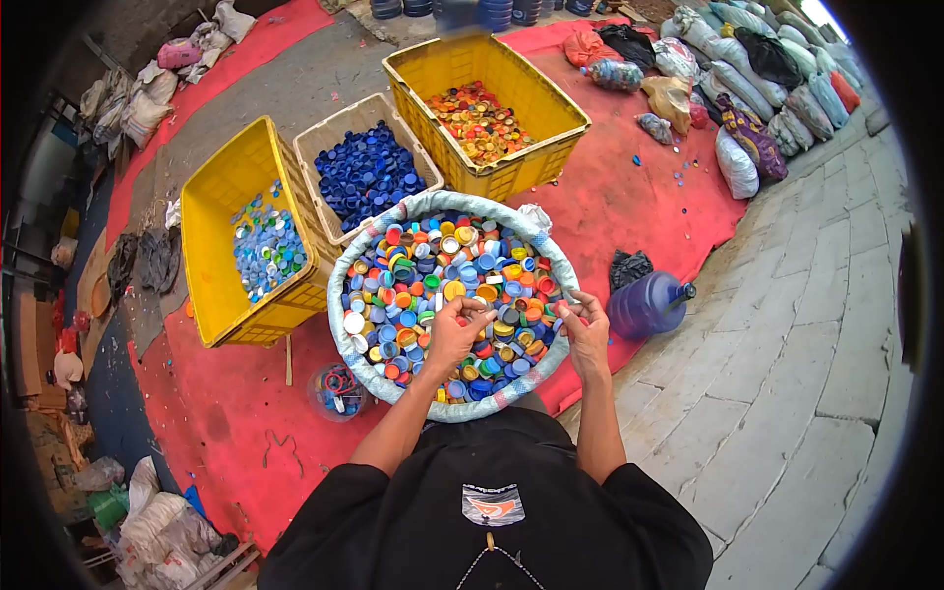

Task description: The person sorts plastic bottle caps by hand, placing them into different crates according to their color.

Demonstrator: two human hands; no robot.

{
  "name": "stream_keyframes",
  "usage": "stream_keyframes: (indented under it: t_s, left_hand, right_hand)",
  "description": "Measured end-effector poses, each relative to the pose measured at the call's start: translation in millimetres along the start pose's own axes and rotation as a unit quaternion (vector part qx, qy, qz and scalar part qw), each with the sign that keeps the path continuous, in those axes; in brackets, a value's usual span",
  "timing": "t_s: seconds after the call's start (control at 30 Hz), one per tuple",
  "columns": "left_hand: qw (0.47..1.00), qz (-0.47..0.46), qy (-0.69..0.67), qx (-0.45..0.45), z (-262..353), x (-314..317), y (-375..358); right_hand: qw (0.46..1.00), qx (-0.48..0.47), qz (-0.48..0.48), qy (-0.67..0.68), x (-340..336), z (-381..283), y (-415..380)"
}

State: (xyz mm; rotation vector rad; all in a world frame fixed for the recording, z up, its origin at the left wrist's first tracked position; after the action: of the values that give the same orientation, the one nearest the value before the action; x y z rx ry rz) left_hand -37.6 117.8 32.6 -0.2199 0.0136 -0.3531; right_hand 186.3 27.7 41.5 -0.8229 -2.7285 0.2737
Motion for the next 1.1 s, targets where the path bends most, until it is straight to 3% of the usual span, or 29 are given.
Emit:
stream_keyframes:
  t_s: [0.03, 0.1, 0.23, 0.37, 0.73, 1.1]
  left_hand:
    - [0.996, -0.021, 0.089, 0.006, 0.0, 11.5, 8.8]
    - [0.972, -0.046, 0.206, 0.102, 9.6, 39.0, 27.1]
    - [0.901, -0.082, 0.327, 0.272, 26.8, 84.4, 51.9]
    - [0.871, -0.161, 0.368, 0.284, 17.0, 111.3, 68.7]
    - [0.814, -0.2, 0.456, 0.3, 1.9, 128.9, 88.0]
    - [0.894, -0.064, 0.338, 0.287, 12.6, 121.9, 75.6]
  right_hand:
    - [0.998, 0.009, -0.017, 0.064, -5.8, 4.1, -2.6]
    - [0.984, 0.053, -0.019, 0.168, -16.4, 10.0, -11.1]
    - [0.951, 0.109, -0.02, 0.29, -37.3, 26.5, -27.5]
    - [0.941, 0.129, -0.024, 0.311, -45.4, 32.9, -35.1]
    - [0.946, 0.133, -0.056, 0.289, -55.7, 27.3, -21.2]
    - [0.949, 0.166, -0.08, 0.256, -55.2, 31.3, -19.1]
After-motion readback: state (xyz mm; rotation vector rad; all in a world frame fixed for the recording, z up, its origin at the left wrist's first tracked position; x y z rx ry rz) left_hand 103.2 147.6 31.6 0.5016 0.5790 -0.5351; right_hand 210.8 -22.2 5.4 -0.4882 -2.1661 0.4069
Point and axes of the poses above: each hand's wrist, its own y-axis towards the middle knuckle, its own x-axis out of the palm, z = x × y, the point moved 6 cm from there along y, towards the middle knuckle, and after that the axes turned 1 degree about y, right-handed, at the moved point
